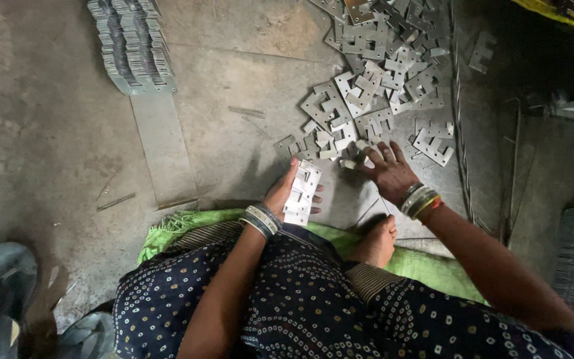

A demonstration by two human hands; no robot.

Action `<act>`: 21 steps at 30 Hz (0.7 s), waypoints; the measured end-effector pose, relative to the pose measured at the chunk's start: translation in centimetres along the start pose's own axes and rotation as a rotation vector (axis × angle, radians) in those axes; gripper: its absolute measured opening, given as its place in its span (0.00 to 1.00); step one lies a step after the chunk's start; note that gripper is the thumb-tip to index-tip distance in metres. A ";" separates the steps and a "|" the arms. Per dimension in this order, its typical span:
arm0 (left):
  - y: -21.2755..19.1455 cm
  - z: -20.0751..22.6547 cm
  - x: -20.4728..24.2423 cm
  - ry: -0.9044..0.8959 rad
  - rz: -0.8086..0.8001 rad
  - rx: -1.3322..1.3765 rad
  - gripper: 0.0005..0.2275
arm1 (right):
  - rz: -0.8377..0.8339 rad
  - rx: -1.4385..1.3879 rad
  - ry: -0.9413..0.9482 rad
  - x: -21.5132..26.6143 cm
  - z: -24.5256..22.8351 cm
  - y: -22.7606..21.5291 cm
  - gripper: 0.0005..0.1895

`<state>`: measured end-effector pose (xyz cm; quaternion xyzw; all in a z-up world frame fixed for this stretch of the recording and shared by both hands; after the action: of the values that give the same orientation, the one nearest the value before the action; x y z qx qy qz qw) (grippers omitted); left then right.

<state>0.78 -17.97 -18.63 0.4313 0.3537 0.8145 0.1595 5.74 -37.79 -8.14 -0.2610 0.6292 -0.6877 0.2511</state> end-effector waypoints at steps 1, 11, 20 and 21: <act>0.2 0.1 0.2 0.018 -0.009 -0.032 0.42 | -0.060 0.010 0.001 -0.3 0.2 0.2 0.33; -0.5 0.6 0.4 0.061 -0.005 0.064 0.38 | 0.015 -0.001 -0.102 -1.9 -0.2 -4.9 0.08; 0.2 1.8 1.1 0.100 -0.048 0.115 0.39 | -0.063 -0.230 -0.299 3.1 -5.2 -0.1 0.12; 0.3 2.1 1.3 0.111 -0.039 0.100 0.38 | -0.144 -0.184 -0.308 4.1 -5.1 1.3 0.15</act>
<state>1.75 -16.49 -16.85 0.3859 0.4107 0.8152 0.1335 -0.69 -36.87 -9.65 -0.4295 0.6231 -0.5954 0.2698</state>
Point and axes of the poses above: each hand's wrist, its own x-axis away from the middle knuckle, its own y-axis out of the palm, z = x × y, the point moved 7 cm from there along -x, towards the middle knuckle, and after that the axes turned 5 degrees about z, right-handed, at the moved point
